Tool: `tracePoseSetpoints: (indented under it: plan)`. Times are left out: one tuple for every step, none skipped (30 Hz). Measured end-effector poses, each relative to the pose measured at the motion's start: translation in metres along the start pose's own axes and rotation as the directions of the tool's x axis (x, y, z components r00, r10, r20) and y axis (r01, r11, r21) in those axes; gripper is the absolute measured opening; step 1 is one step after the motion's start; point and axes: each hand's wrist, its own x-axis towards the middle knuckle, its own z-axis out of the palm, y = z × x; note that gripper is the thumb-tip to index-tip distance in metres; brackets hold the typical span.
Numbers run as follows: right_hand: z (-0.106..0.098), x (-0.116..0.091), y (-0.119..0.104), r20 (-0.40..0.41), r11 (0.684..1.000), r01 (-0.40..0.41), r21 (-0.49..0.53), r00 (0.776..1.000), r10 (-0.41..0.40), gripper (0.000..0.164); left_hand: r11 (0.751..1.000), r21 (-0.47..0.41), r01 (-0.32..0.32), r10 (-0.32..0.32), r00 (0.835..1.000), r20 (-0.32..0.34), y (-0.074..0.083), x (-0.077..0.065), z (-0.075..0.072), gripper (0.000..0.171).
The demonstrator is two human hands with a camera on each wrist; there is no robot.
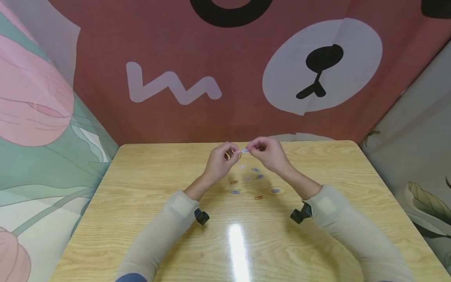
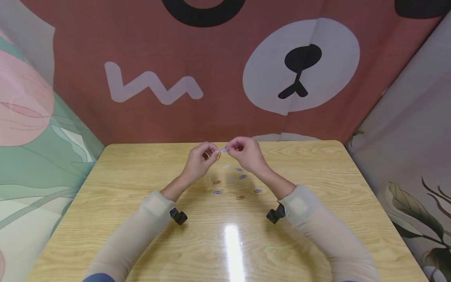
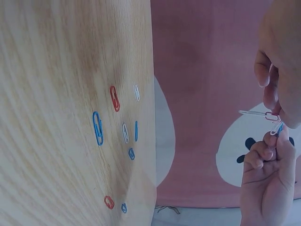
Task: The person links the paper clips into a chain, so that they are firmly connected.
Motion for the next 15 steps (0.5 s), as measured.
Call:
tracePoseSetpoints:
  plan:
    - [-0.0001, 0.0001, 0.0, -0.001, 1.0, 0.0, -0.002, 1.0, 0.0, 0.009, 1.0, -0.002, 0.001, -0.001, 1.0, -0.003, 0.0002, 0.0, -0.0004, 0.007]
    - [-0.0002, 0.0002, 0.0002, -0.002, 1.0, -0.001, -0.006, 1.0, 0.001, 0.009, 1.0, -0.007, 0.003, -0.003, 1.0, -0.008, 0.0003, 0.0001, -0.0008, 0.007]
    - [-0.0004, 0.0004, 0.001, -0.004, 1.0, -0.002, -0.01, 1.0, 0.002, 0.009, 1.0, -0.011, 0.004, -0.005, 1.0, -0.013, 0.0003, 0.0002, -0.0013, 0.007]
    - [-0.001, 0.0004, 0.0015, -0.005, 1.0, -0.004, -0.013, 1.0, 0.004, 0.009, 1.0, -0.015, 0.007, -0.008, 1.0, -0.02, 0.0002, 0.0004, -0.0018, 0.007]
    - [-0.0017, 0.0003, 0.0024, -0.007, 1.0, -0.007, -0.018, 1.0, 0.007, 0.009, 1.0, -0.018, 0.011, -0.011, 1.0, -0.028, 0.0, 0.0006, -0.0022, 0.007]
    - [-0.0024, 0.0002, 0.0031, -0.009, 1.0, -0.01, -0.025, 1.0, 0.01, 0.01, 1.0, -0.02, 0.013, -0.014, 0.999, -0.036, -0.0002, 0.0007, -0.0027, 0.006]
    - [-0.0031, 0.0, 0.0039, -0.011, 1.0, -0.013, -0.028, 1.0, 0.012, 0.01, 1.0, -0.024, 0.016, -0.017, 0.999, -0.047, -0.0006, 0.0007, -0.0031, 0.006]
    - [-0.0038, -0.0001, 0.0047, -0.012, 0.999, -0.013, -0.034, 1.0, 0.012, 0.011, 1.0, -0.027, 0.016, -0.018, 0.998, -0.055, -0.0009, 0.0008, -0.0035, 0.006]
    - [-0.0045, -0.0004, 0.0051, -0.014, 0.999, -0.014, -0.037, 1.0, 0.014, 0.011, 0.999, -0.029, 0.017, -0.019, 0.998, -0.06, -0.0008, 0.0008, -0.0038, 0.006]
    - [-0.0051, -0.0007, 0.0053, -0.014, 0.999, -0.014, -0.04, 1.0, 0.013, 0.012, 0.999, -0.031, 0.017, -0.019, 0.998, -0.063, -0.0008, 0.0008, -0.0041, 0.006]
    - [-0.0054, -0.0009, 0.0059, -0.016, 0.999, -0.015, -0.045, 1.0, 0.014, 0.013, 0.999, -0.031, 0.018, -0.02, 0.998, -0.063, -0.0008, 0.0007, -0.0042, 0.006]
    - [-0.0057, -0.0011, 0.0061, -0.015, 0.999, -0.014, -0.047, 1.0, 0.014, 0.014, 0.999, -0.03, 0.017, -0.019, 0.998, -0.06, -0.0009, 0.0004, -0.0042, 0.006]
    - [-0.0058, -0.0013, 0.0061, -0.015, 0.999, -0.015, -0.049, 1.0, 0.015, 0.014, 0.999, -0.028, 0.018, -0.019, 0.998, -0.054, -0.0009, 0.0002, -0.0041, 0.006]
    - [-0.0059, -0.0015, 0.006, -0.015, 0.999, -0.017, -0.051, 1.0, 0.016, 0.015, 1.0, -0.023, 0.021, -0.022, 0.999, -0.045, -0.0008, -0.0003, -0.004, 0.006]
    - [-0.0058, -0.0018, 0.0058, -0.017, 0.999, -0.019, -0.051, 1.0, 0.018, 0.015, 1.0, -0.017, 0.025, -0.026, 0.999, -0.035, -0.0007, -0.0008, -0.0038, 0.007]
